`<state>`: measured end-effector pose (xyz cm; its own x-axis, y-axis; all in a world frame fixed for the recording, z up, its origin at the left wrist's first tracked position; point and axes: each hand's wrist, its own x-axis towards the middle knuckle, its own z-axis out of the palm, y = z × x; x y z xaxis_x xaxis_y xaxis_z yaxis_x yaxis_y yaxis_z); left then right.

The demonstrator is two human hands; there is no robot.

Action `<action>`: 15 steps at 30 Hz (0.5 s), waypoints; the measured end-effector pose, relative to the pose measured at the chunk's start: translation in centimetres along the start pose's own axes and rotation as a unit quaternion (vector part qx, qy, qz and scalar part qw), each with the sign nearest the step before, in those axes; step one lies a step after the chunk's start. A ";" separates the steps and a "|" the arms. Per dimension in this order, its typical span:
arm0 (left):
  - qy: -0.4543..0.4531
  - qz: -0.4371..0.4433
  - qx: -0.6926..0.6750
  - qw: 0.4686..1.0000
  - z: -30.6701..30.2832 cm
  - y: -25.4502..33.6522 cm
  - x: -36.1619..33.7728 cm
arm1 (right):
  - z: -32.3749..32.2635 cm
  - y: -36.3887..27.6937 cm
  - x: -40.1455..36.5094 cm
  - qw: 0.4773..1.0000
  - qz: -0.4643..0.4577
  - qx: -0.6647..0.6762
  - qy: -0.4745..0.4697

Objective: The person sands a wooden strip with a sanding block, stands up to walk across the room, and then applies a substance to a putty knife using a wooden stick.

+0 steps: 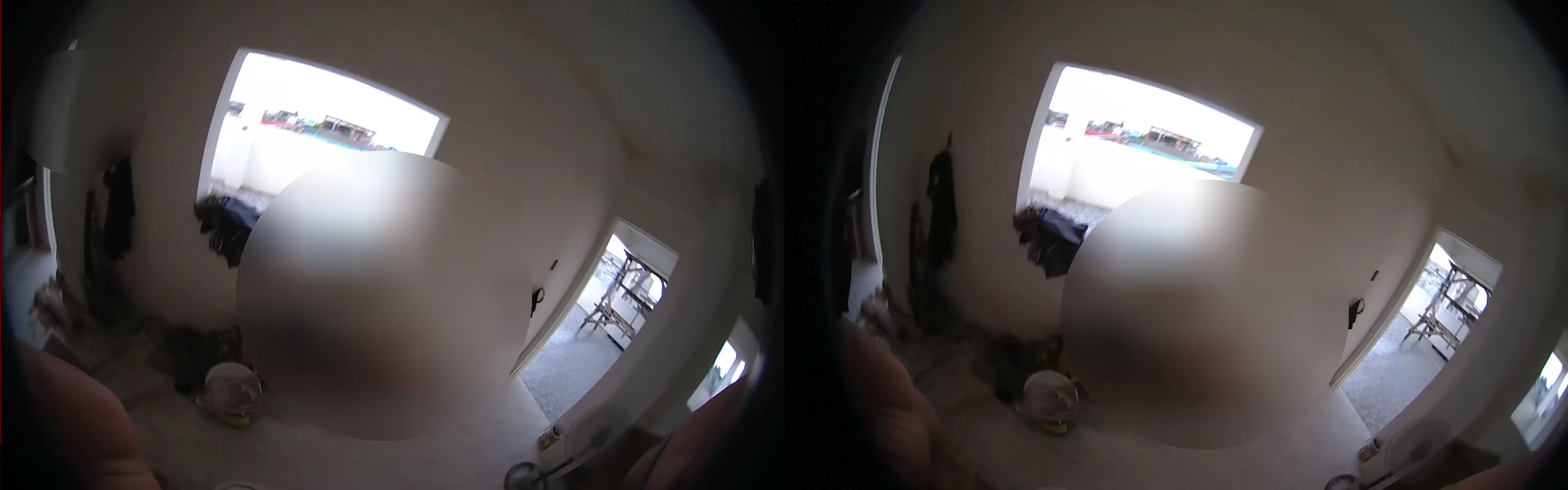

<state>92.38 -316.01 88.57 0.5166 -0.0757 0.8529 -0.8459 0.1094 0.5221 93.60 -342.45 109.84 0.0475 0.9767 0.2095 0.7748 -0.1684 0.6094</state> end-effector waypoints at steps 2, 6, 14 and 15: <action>-0.005 0.006 0.022 1.000 0.0 -2.8 0.5 | 3.4 1.9 1.2 1.000 -0.015 0.019 0.008; 0.008 0.100 0.103 0.990 -2.9 -2.5 -1.7 | 8.3 1.8 4.6 0.996 -0.035 0.067 0.039; 0.403 -0.099 0.416 0.809 -15.3 -1.8 -10.2 | 26.1 5.6 13.4 0.938 0.046 0.334 0.082; 0.465 -0.242 0.401 0.751 -16.6 -3.9 -13.7 | 30.9 5.3 14.6 0.923 0.060 0.376 0.057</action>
<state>90.78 -298.93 74.97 0.3437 0.8521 0.3948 -0.1439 -0.3676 0.9188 117.93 -324.91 92.52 0.1277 0.9295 0.3461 0.9888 -0.0921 -0.1176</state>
